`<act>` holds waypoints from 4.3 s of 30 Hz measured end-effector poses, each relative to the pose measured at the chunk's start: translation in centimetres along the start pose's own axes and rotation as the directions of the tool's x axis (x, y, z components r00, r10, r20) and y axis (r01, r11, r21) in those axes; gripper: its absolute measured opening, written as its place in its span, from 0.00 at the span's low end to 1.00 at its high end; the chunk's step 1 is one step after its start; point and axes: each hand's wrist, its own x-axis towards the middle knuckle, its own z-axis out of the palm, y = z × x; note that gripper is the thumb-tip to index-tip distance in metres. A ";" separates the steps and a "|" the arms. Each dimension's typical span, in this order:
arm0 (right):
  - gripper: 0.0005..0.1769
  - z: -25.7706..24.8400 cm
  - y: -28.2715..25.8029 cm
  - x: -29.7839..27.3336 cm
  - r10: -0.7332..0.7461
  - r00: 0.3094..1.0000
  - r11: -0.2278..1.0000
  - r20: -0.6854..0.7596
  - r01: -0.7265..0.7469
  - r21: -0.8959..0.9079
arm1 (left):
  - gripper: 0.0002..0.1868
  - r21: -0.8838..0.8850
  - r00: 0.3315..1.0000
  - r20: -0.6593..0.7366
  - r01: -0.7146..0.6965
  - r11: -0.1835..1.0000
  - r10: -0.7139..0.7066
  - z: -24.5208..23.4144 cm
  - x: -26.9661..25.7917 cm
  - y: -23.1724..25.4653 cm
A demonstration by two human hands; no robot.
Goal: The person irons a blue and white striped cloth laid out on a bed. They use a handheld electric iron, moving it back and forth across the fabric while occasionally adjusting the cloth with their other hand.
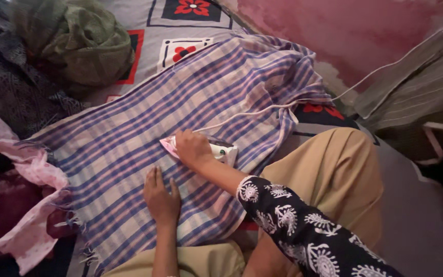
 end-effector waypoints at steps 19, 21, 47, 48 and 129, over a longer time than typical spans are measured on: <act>0.25 0.7 -0.8 6.1 0.176 0.979 0.976 0.107 -0.188 0.112 | 0.25 -0.054 0.999 -0.035 0.018 0.998 -0.020 0.8 -0.3 -0.8; 0.28 -0.9 -0.7 6.0 0.159 0.974 0.975 0.163 -0.181 0.131 | 0.25 -0.094 0.998 -0.055 0.030 0.995 -0.035 0.8 -0.6 -1.2; 0.17 -12.8 6.5 -8.7 -0.861 0.330 0.486 0.386 0.758 0.435 | 0.24 -0.166 0.976 -0.171 0.107 0.980 -0.136 0.8 -1.9 -3.5; 0.17 -12.7 7.0 -9.0 -0.876 0.339 0.471 0.344 0.755 0.456 | 0.24 -0.160 0.976 -0.171 0.109 0.981 -0.136 0.9 -1.8 -3.5; 0.26 -7.6 0.1 -7.8 -0.324 0.940 0.931 0.108 0.296 0.214 | 0.24 -0.186 0.968 -0.187 0.130 0.974 -0.165 1.5 -1.6 -3.4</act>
